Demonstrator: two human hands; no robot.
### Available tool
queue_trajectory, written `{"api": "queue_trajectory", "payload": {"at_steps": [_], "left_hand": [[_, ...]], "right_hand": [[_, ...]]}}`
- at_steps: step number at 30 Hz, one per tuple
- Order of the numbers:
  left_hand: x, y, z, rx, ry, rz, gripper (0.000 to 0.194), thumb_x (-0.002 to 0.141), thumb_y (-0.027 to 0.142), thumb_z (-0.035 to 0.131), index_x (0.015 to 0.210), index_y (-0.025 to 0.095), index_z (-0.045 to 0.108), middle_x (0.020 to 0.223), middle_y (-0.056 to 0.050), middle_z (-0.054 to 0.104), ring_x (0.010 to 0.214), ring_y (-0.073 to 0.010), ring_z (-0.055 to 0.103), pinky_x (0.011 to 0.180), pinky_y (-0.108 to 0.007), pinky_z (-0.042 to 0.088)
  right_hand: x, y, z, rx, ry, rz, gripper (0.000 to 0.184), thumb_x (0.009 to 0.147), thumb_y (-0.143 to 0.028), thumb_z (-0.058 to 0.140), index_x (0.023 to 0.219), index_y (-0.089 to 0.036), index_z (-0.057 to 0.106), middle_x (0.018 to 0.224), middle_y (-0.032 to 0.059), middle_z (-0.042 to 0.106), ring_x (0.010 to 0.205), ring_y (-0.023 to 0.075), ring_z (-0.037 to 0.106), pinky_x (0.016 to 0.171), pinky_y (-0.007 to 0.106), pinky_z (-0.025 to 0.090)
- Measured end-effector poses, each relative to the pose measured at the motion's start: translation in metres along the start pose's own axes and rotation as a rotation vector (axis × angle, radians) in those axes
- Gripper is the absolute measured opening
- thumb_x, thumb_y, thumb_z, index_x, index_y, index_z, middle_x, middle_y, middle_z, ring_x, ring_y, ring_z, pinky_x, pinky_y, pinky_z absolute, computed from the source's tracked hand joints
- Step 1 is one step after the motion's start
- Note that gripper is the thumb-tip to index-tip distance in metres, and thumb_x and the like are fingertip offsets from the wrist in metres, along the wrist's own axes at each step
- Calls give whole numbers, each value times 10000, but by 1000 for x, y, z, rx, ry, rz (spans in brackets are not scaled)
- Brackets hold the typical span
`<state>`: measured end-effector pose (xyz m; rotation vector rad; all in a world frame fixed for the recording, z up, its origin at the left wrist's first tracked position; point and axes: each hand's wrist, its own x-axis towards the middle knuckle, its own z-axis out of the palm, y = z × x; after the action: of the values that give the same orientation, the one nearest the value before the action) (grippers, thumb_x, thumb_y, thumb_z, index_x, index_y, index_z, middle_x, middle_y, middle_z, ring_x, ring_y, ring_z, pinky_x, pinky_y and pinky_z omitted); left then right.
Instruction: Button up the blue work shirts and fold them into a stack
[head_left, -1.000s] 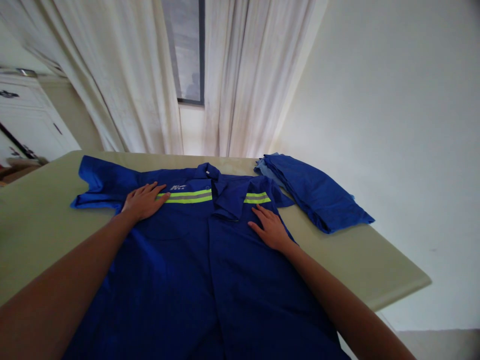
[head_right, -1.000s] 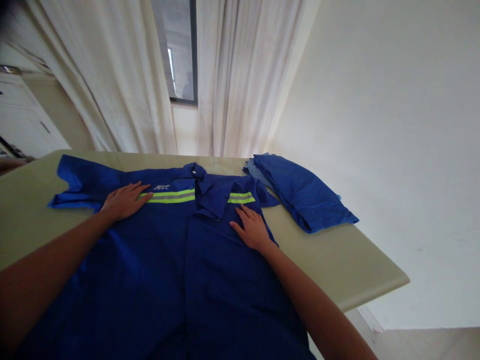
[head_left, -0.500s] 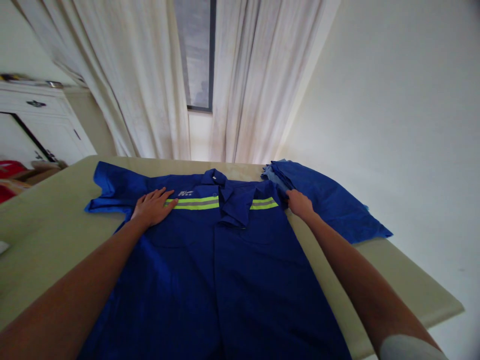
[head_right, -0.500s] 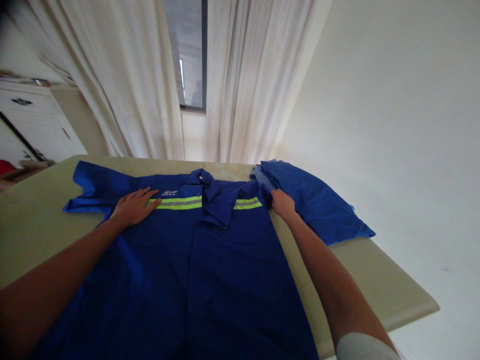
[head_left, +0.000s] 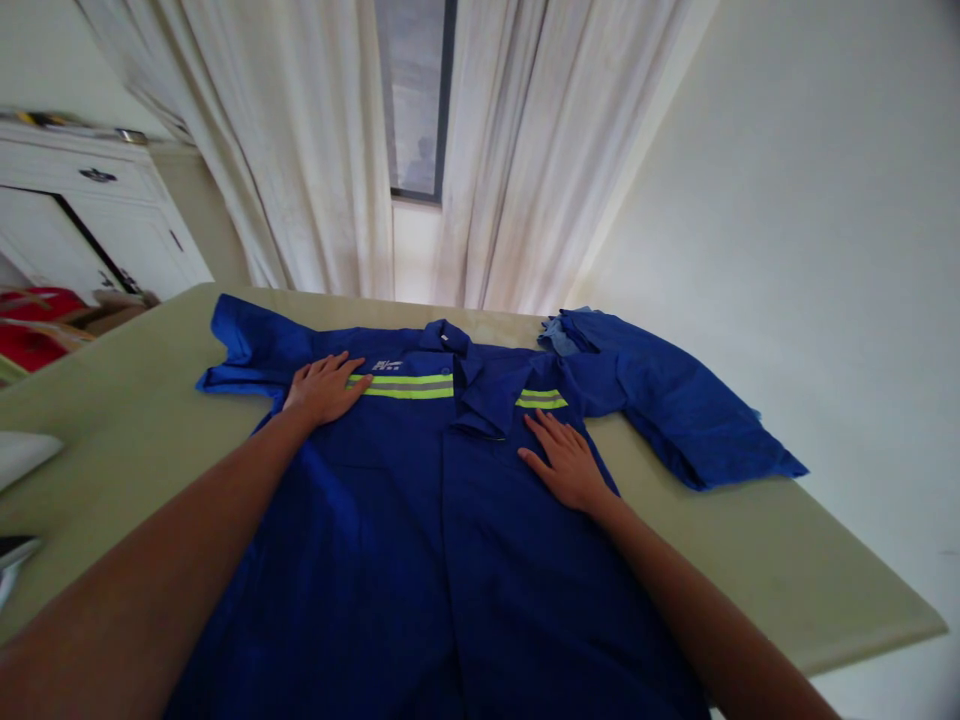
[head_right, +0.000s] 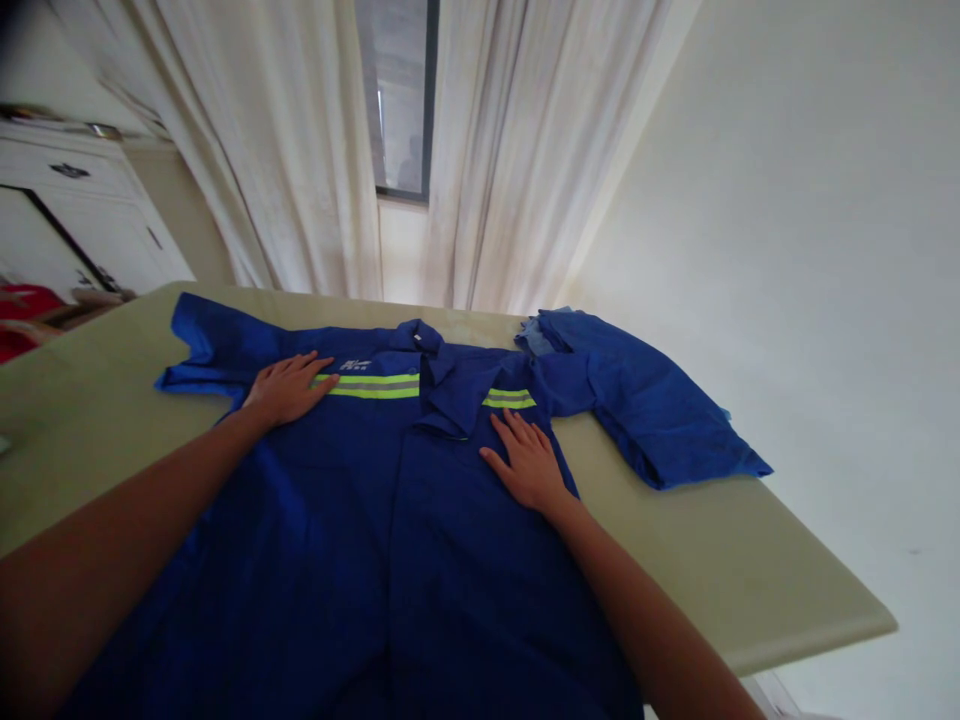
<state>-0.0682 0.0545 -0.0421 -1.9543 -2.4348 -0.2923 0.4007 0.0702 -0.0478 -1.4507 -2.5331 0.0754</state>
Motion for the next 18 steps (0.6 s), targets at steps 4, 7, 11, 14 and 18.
{"api": "queue_trajectory", "payload": {"at_steps": [4, 7, 11, 14, 18], "left_hand": [[-5, 3, -4, 51, -52, -10, 750, 1006, 675, 231, 1616, 274, 405, 1711, -102, 325, 1557, -372, 312, 1232, -588, 254], [-15, 3, -4, 84, -104, 9, 772, 1005, 679, 228, 1649, 265, 330, 1736, -107, 251, 1582, -364, 261, 1247, -589, 225], [-29, 1, -2, 97, -118, 54, 784, 1005, 679, 225, 1663, 257, 286, 1747, -117, 203, 1596, -358, 223, 1255, -590, 204], [-33, 2, -2, 86, -104, 41, 781, 1005, 677, 234, 1661, 258, 293, 1744, -119, 214, 1588, -373, 240, 1250, -606, 207], [-34, 4, -3, 77, -59, 21, 732, 1021, 607, 242, 1637, 230, 362, 1720, -128, 289, 1566, -374, 294, 1244, -594, 236]], "right_hand": [[-8, -5, 1, -77, -69, 124, 794, 1033, -692, 324, 1647, -189, 347, 1703, 157, 304, 1589, 334, 251, 1267, 516, 235], [-21, -6, -8, -118, -93, 115, 777, 1047, -677, 288, 1654, -194, 329, 1707, 163, 292, 1585, 339, 257, 1250, 515, 263], [-50, -24, -24, -172, -45, 90, 762, 1036, -679, 353, 1566, -145, 476, 1587, 222, 467, 1439, 385, 466, 1158, 526, 379], [-52, -54, -36, -173, 34, 30, 632, 1026, -630, 467, 1426, -157, 595, 1352, 205, 632, 1228, 362, 595, 1044, 493, 461], [-17, -92, -33, -148, 59, -226, 359, 1030, -400, 583, 1359, -264, 624, 1311, 120, 624, 1098, 268, 629, 935, 379, 499]]}}
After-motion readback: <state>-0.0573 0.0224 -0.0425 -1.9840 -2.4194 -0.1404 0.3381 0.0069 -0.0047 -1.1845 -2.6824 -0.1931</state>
